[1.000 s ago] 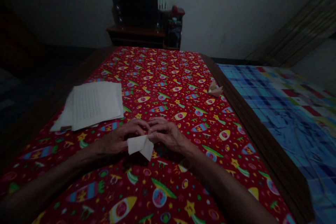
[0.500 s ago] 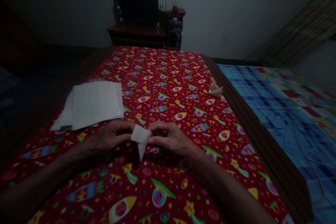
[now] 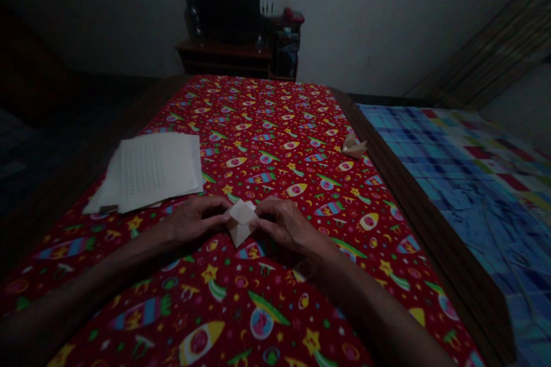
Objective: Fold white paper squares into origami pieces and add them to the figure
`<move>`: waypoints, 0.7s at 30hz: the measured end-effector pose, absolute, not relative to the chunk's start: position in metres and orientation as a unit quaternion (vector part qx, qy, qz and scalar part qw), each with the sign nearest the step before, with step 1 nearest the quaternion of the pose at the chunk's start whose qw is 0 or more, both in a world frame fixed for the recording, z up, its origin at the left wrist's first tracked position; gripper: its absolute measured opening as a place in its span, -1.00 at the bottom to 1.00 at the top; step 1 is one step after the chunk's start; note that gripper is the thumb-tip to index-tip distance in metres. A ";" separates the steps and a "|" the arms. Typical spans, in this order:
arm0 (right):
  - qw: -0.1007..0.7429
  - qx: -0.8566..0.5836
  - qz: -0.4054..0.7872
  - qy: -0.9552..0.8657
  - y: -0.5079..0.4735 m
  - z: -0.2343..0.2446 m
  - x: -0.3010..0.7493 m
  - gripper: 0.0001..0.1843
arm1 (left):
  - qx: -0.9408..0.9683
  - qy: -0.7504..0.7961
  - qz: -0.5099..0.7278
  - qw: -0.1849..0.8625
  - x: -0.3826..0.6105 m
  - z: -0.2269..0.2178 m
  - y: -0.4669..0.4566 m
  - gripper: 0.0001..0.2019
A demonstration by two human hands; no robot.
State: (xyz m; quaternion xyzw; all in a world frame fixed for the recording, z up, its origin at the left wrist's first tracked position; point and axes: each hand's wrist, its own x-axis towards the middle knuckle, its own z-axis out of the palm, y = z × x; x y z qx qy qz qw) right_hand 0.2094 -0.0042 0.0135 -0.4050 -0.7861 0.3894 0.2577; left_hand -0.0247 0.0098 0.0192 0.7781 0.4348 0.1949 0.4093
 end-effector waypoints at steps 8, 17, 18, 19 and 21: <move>0.277 -0.405 0.308 -0.815 -0.008 0.010 0.210 -0.84 | 0.770 0.441 0.267 0.377 -0.026 0.014 0.013 -0.83; 0.336 -0.370 0.344 -0.795 -0.018 0.020 0.201 -0.72 | 0.683 0.416 0.248 0.547 -0.026 0.016 0.010 -0.89; 0.358 -0.394 0.333 -0.778 -0.016 0.021 0.202 -0.72 | 0.681 0.414 0.241 0.554 -0.026 0.018 0.010 -0.88; 0.374 -0.417 0.317 -0.765 -0.014 0.021 0.202 -0.75 | 0.682 0.410 0.234 0.558 -0.026 0.020 0.010 -0.88; 0.366 -0.450 0.302 -0.756 -0.011 0.020 0.203 -0.81 | 0.690 0.408 0.221 0.556 -0.025 0.022 0.010 -0.89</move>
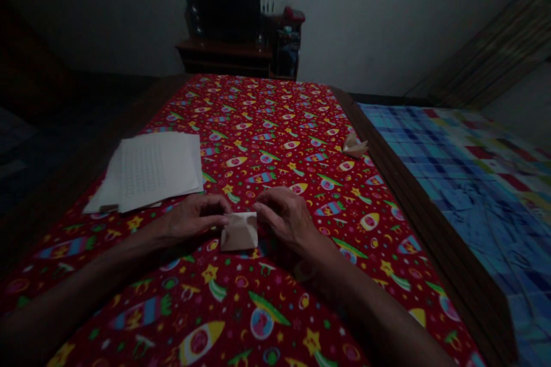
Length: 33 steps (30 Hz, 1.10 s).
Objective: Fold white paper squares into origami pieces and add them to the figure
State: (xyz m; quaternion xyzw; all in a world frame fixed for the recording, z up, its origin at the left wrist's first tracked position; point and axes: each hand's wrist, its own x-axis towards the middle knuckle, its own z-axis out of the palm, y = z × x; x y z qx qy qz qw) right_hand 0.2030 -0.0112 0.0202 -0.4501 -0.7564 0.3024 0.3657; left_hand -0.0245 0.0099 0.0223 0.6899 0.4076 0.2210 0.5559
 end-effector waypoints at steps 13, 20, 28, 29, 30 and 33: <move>0.339 -0.555 0.463 -0.602 -0.015 0.002 0.191 -0.70 | 0.734 0.487 0.370 0.296 -0.021 0.032 0.008 -0.77; 0.449 -0.549 0.459 -0.535 -0.026 -0.006 0.183 -0.82 | 0.760 0.495 0.366 0.207 -0.008 0.026 -0.016 -0.47; 0.296 -0.473 0.229 -0.798 -0.054 -0.009 0.180 -0.96 | 0.795 0.475 0.334 0.178 0.001 -0.005 -0.023 -0.68; 0.273 -0.465 0.203 -0.817 -0.055 -0.009 0.182 -0.95 | 0.802 0.463 0.332 0.179 -0.001 -0.006 -0.022 -0.69; 0.257 -0.464 0.182 -0.828 -0.055 -0.009 0.183 -0.94 | 0.811 0.449 0.325 0.185 -0.003 -0.006 -0.020 -0.69; 0.254 -0.491 0.108 -0.826 -0.050 -0.006 0.188 -0.89 | 0.835 0.414 0.309 0.189 -0.007 -0.008 -0.018 -0.61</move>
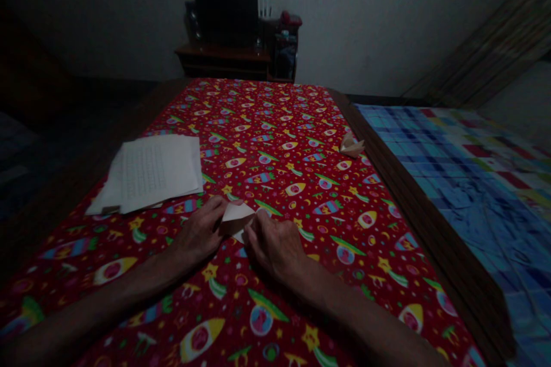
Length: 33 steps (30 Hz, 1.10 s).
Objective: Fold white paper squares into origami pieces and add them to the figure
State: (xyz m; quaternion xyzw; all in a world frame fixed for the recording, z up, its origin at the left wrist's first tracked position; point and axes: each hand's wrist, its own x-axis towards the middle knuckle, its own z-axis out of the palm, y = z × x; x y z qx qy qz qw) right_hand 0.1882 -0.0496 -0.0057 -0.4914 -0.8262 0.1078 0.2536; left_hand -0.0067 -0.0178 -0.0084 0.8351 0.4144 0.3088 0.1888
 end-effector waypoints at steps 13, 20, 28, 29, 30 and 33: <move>0.219 -0.413 -0.053 -0.882 -0.030 -0.018 0.205 -0.85 | 0.902 0.332 0.251 0.117 -0.018 -0.001 -0.036 -0.62; 0.228 -0.327 -0.039 -0.916 -0.034 -0.005 0.206 -0.83 | 0.877 0.342 0.276 0.196 -0.020 -0.003 -0.038 -0.61; 0.240 -0.305 0.020 -0.922 -0.032 -0.008 0.207 -0.83 | 0.840 0.345 0.288 0.305 -0.016 0.001 -0.024 -0.93; 0.240 -0.303 0.018 -0.922 -0.032 -0.008 0.207 -0.83 | 0.835 0.345 0.296 0.308 -0.015 0.000 -0.022 -0.93; 0.242 -0.300 0.013 -0.923 -0.032 -0.007 0.207 -0.84 | 0.831 0.345 0.304 0.313 -0.015 0.000 -0.021 -0.93; 0.256 -0.282 -0.003 -0.925 -0.033 -0.006 0.206 -0.82 | 0.820 0.339 0.320 0.332 -0.016 -0.002 -0.017 -0.92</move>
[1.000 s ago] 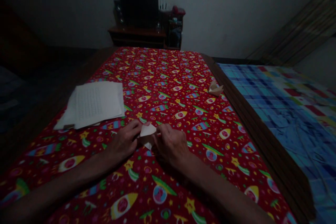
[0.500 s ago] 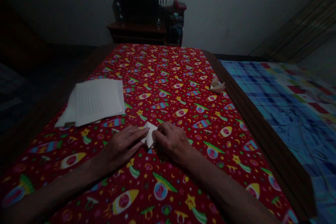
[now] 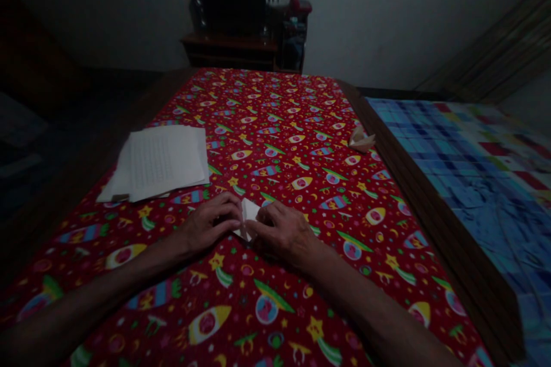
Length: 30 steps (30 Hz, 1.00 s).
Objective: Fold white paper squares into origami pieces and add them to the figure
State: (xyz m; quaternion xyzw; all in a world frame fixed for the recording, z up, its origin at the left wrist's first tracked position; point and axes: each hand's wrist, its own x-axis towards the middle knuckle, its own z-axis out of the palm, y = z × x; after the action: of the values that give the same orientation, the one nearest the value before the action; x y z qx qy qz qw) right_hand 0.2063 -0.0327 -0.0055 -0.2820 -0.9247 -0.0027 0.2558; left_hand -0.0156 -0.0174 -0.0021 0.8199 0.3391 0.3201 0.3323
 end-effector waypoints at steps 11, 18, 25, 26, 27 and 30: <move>0.208 -0.255 -0.007 -0.944 -0.034 -0.003 0.206 -0.78 | 0.827 0.339 0.304 0.330 -0.015 -0.006 -0.019 -0.93; 0.255 -0.284 0.022 -0.924 -0.031 -0.003 0.204 -0.82 | 0.839 0.364 0.327 0.239 -0.013 -0.009 -0.024 -0.74; 0.213 -0.305 -0.026 -0.928 -0.033 -0.003 0.205 -0.78 | 0.930 0.317 0.154 0.105 -0.019 -0.004 -0.042 -0.53; 0.211 -0.299 -0.045 -0.929 -0.034 -0.002 0.205 -0.77 | 0.931 0.327 0.142 0.080 -0.017 -0.005 -0.044 -0.52; 0.210 -0.292 -0.064 -0.931 -0.035 -0.001 0.205 -0.77 | 0.930 0.337 0.133 0.056 -0.016 -0.005 -0.045 -0.53; 0.210 -0.277 -0.105 -0.932 -0.038 0.005 0.206 -0.76 | 0.933 0.339 0.117 -0.013 -0.011 -0.004 -0.042 -0.57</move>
State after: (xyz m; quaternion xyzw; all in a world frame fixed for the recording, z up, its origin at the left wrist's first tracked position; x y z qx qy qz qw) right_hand 0.2062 -0.0378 0.0047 -0.2769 -0.9318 -0.1047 0.2099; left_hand -0.0107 -0.0421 -0.0040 0.9334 0.3388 0.1173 -0.0132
